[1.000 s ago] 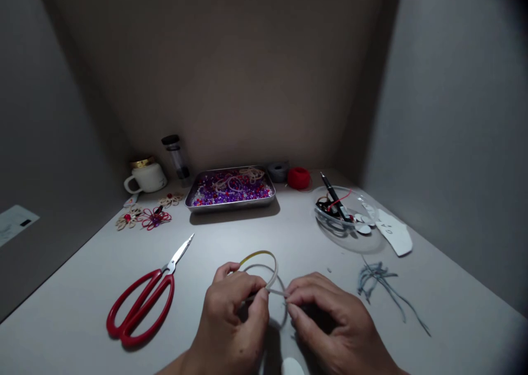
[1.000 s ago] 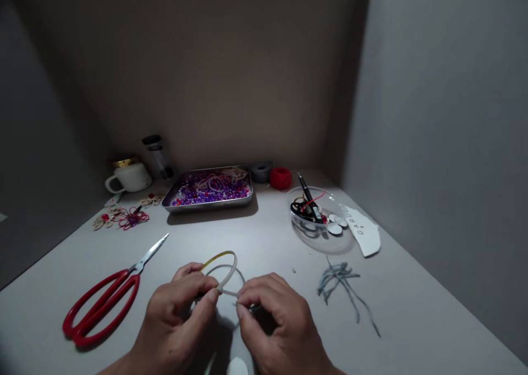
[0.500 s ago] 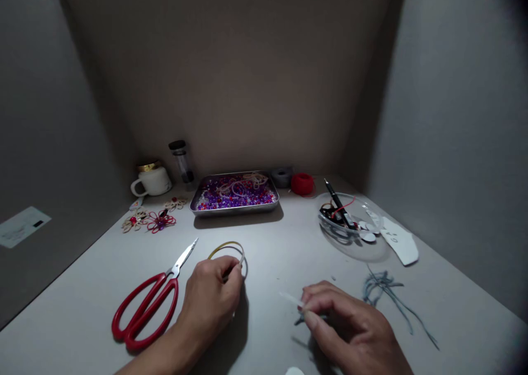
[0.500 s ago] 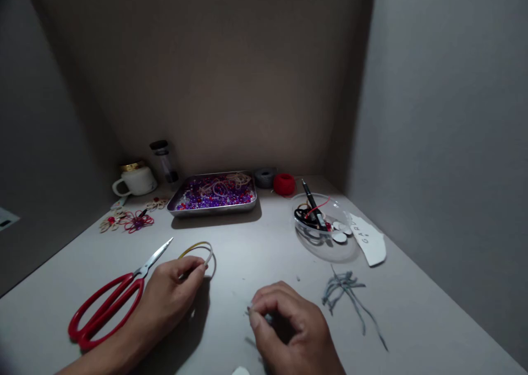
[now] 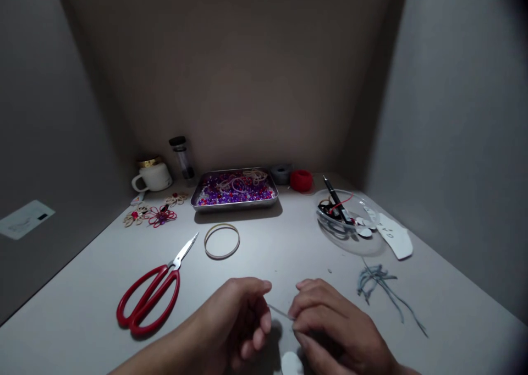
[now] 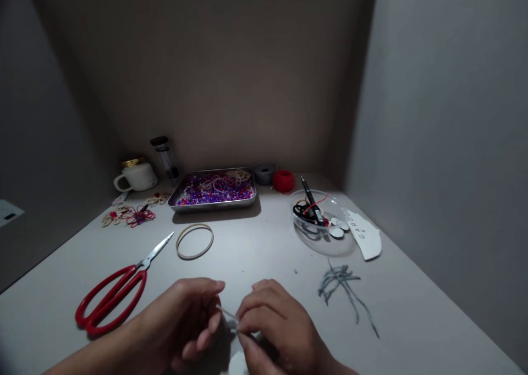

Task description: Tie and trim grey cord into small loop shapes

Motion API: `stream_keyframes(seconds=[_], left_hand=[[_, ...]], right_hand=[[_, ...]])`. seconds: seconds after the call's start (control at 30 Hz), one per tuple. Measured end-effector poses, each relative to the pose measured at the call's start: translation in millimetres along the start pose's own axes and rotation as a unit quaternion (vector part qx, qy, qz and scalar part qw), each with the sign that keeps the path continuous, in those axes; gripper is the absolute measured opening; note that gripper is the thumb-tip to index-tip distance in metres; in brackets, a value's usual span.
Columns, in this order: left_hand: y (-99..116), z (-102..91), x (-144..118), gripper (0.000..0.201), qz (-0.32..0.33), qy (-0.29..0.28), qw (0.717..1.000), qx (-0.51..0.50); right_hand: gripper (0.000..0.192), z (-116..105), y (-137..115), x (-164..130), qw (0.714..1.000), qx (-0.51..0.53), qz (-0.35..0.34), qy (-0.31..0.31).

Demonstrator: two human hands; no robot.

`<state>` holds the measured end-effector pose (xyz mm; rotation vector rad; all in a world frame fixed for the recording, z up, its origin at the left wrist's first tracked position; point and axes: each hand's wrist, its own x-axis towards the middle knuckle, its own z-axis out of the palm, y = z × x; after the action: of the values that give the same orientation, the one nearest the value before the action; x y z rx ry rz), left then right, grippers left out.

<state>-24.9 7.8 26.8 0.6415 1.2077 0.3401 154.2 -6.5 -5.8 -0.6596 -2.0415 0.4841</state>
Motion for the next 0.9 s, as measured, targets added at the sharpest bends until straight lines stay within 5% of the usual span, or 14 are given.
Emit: stream_keyframes(seconds=[0.23,0.37,0.43,0.5,0.57,0.63,0.7,0.9], left_hand=[[-1,-4.2,0,0.024,-0.034,-0.036,0.998,-0.024],[-4,1.2,-2,0.009,0.045,-0.017,0.999,-0.011],[-6,2.6,-2,0.007,0.123,0.006,0.992,0.002],[-6,3.4,-3,0.009,0.198,0.046,0.979,0.023],[-7,4.9,-3,0.014,0.268,0.096,0.958,0.046],[-8,7.5,-2,0.020,0.313,0.151,0.935,0.075],[-11,11.2,1,0.023,0.333,0.188,0.918,0.101],[-21,20.8,9,0.021,0.371,0.213,0.895,0.127]], right_hand=[[0.022,-2,-1,-1,0.997,-0.043,-0.032,-0.048],[0.021,2,2,-4,0.998,-0.004,-0.058,-0.002],[0.015,5,2,-5,0.998,0.046,0.034,0.028],[0.008,7,2,-6,0.967,0.136,0.204,0.064],[0.016,9,0,-4,0.891,0.254,0.364,0.095],[0.022,11,-1,-3,0.813,0.355,0.448,0.108],[0.023,14,-1,-3,0.780,0.400,0.470,0.106],[0.019,21,1,-5,0.805,0.381,0.441,0.112]])
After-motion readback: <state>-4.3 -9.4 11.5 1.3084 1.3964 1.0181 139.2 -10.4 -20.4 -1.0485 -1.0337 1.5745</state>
